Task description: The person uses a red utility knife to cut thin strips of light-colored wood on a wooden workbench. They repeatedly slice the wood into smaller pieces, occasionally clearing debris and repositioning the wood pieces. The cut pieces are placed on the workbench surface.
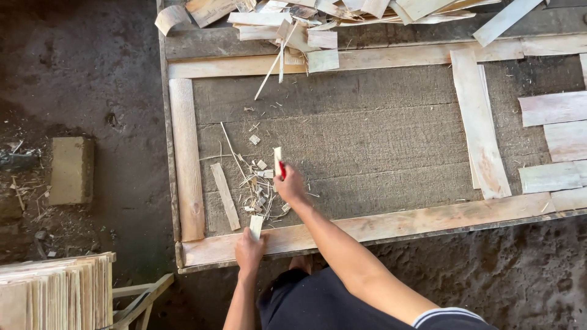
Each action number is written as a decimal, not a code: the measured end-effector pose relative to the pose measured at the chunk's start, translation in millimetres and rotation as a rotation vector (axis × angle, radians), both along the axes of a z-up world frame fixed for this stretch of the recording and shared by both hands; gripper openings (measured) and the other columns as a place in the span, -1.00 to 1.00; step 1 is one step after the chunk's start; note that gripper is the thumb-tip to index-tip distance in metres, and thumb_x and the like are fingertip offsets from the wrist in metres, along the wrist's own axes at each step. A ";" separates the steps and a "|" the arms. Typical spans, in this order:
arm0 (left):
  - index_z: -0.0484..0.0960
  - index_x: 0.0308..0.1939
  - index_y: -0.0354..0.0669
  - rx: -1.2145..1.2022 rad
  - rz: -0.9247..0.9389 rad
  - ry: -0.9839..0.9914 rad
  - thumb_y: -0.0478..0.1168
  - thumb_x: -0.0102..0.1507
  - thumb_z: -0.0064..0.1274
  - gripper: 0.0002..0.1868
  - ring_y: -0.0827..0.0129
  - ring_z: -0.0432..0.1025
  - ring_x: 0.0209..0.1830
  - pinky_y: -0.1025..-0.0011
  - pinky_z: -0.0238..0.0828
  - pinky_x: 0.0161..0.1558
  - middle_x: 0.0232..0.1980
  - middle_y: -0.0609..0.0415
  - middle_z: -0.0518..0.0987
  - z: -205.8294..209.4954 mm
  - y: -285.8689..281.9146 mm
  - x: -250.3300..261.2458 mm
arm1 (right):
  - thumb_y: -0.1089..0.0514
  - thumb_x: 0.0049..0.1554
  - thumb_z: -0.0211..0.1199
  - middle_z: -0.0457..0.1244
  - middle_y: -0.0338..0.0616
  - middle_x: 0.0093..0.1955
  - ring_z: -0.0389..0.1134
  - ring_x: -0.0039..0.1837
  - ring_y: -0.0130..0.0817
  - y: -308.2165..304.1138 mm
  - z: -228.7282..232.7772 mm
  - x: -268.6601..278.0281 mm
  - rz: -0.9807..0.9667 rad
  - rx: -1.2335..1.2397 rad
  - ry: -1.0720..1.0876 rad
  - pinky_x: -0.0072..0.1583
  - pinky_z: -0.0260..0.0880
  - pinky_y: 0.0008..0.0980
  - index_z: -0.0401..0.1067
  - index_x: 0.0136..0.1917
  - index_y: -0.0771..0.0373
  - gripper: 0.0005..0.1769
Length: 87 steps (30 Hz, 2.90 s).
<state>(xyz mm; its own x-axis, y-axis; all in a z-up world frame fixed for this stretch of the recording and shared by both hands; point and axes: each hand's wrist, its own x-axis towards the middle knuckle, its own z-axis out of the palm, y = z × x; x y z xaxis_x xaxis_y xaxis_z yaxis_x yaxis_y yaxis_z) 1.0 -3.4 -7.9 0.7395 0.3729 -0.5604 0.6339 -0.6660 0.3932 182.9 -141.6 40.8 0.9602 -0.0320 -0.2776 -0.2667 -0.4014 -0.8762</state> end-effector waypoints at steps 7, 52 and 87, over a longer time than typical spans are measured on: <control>0.51 -0.23 -0.05 0.067 0.036 -0.021 0.08 0.13 0.22 -0.64 -0.17 0.64 -0.14 -0.01 0.59 -0.09 -0.28 -0.23 0.68 2.4 -2.9 0.2 | 0.20 0.04 0.16 0.38 0.13 -0.05 0.45 0.00 0.06 -113.4 -28.8 -41.0 -0.153 -0.309 -0.032 0.00 0.47 -0.06 0.48 0.23 0.28 -0.53; 0.51 -0.28 -0.13 0.011 0.054 -0.106 0.11 0.09 0.29 -0.56 -0.26 0.62 -0.19 -0.06 0.57 -0.14 -0.33 -0.30 0.66 3.5 3.0 0.8 | 0.21 0.06 0.10 0.33 0.39 0.08 0.41 0.14 0.35 -74.6 -23.8 -96.7 -0.040 -0.330 0.111 0.08 0.42 0.20 0.21 0.37 0.34 -0.41; 0.37 -0.04 -0.17 -0.192 0.334 -0.082 0.18 0.17 0.27 -0.39 -0.30 0.57 0.01 -0.14 0.51 0.02 -0.11 -0.44 0.64 12.6 9.5 2.9 | 0.06 0.23 0.13 0.40 0.13 0.00 0.48 -0.35 -0.16 -40.5 -10.6 3.9 0.054 -0.065 0.093 -0.31 0.51 -0.37 0.35 0.25 0.23 -0.65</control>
<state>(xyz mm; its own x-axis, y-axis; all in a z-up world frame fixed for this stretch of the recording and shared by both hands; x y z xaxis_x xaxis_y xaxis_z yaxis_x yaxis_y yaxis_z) 3.9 6.1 4.8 0.6403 0.4947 -0.5876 0.7647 -0.3383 0.5484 186.8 -182.1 30.2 0.9312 -0.0017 -0.3646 -0.3221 -0.4726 -0.8203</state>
